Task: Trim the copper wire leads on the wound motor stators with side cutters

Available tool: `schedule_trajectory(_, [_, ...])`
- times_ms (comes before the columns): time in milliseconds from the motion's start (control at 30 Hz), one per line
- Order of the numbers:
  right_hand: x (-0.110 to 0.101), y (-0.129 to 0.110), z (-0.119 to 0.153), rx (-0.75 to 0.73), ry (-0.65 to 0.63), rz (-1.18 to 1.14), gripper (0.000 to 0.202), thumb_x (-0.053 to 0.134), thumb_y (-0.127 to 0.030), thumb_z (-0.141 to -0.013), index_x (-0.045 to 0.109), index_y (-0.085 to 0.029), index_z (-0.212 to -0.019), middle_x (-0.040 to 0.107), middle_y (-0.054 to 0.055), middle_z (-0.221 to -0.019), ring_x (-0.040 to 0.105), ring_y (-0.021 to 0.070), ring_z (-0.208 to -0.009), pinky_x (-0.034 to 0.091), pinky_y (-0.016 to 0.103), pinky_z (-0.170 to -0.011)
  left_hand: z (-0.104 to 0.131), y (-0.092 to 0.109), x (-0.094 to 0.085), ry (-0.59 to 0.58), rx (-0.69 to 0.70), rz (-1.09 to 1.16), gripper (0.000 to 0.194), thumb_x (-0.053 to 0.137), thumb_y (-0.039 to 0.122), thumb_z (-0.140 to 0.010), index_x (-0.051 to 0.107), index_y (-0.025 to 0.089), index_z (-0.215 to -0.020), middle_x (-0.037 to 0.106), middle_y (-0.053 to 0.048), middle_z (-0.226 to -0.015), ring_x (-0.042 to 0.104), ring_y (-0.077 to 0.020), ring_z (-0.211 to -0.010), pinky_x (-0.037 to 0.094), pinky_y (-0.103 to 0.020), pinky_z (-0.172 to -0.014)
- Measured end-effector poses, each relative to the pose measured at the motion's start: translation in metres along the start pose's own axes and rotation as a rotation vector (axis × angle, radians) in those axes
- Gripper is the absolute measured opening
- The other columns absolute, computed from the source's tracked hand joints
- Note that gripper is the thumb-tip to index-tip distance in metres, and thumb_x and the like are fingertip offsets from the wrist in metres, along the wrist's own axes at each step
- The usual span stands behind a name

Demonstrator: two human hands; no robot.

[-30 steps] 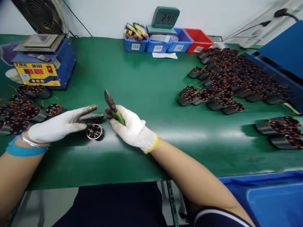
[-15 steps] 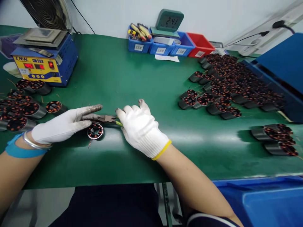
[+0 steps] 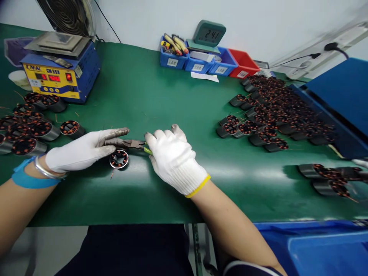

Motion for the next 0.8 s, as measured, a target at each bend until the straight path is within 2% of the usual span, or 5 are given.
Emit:
schedule_trajectory(233, [-0.001, -0.004, -0.013, -0.050, 0.000, -0.011, 0.043, 0.051, -0.028, -0.090, 0.054, -0.015, -0.131, 0.061, 0.012, -0.102, 0.057, 0.0294, -0.092, 0.031, 0.048, -0.103, -0.001, -0.004, -0.002, -0.018, 0.027, -0.055, 0.070, 0.063, 0.025, -0.074, 0.046, 0.014, -0.142, 0.064, -0.014, -0.131, 0.057, -0.0288, -0.126, 0.047, -0.042, -0.105])
schedule_trajectory(333, [-0.004, -0.003, -0.016, -0.036, -0.049, -0.018, 0.040, 0.047, -0.028, -0.093, 0.054, -0.019, -0.131, 0.062, 0.010, -0.101, 0.057, 0.0275, -0.088, 0.040, 0.040, -0.084, -0.001, -0.007, -0.004, -0.073, 0.050, -0.124, 0.072, 0.056, 0.025, -0.080, 0.036, 0.011, -0.148, 0.049, -0.016, -0.146, 0.051, -0.0296, -0.132, 0.043, -0.048, -0.109])
schedule_trajectory(467, [-0.006, 0.001, -0.017, 0.002, -0.094, -0.067, 0.038, 0.042, -0.032, -0.097, 0.053, -0.024, -0.132, 0.063, 0.008, -0.104, 0.058, 0.0253, -0.086, 0.034, 0.032, -0.061, -0.002, -0.009, -0.006, -0.105, 0.070, -0.164, 0.073, 0.052, 0.024, -0.083, 0.029, 0.007, -0.150, 0.044, -0.018, -0.149, 0.047, -0.0304, -0.135, 0.039, -0.050, -0.112])
schedule_trajectory(667, [-0.010, 0.015, -0.022, -0.047, -0.031, -0.073, 0.046, 0.047, -0.034, -0.094, 0.049, -0.020, -0.138, 0.061, 0.011, -0.113, 0.057, 0.0264, -0.094, 0.038, 0.035, -0.075, -0.003, -0.010, -0.006, -0.129, 0.103, -0.180, 0.071, 0.051, 0.023, -0.085, 0.027, 0.008, -0.150, 0.044, -0.017, -0.150, 0.050, -0.0260, -0.133, 0.042, -0.042, -0.111])
schedule_trajectory(800, [-0.013, 0.019, -0.023, -0.079, -0.103, -0.019, 0.044, 0.049, -0.034, -0.093, 0.052, -0.020, -0.135, 0.061, 0.011, -0.110, 0.056, 0.0276, -0.094, 0.039, 0.038, -0.082, -0.003, -0.008, -0.006, -0.119, 0.088, -0.243, 0.072, 0.049, 0.023, -0.084, 0.026, 0.008, -0.151, 0.045, -0.015, -0.150, 0.048, -0.0242, -0.135, 0.040, -0.040, -0.112])
Point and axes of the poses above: each hand's wrist, its own z-axis away from the middle knuckle, its own x-axis out of the palm, y = z × x, the point moved 1 cm from there along -z, towards the middle knuckle
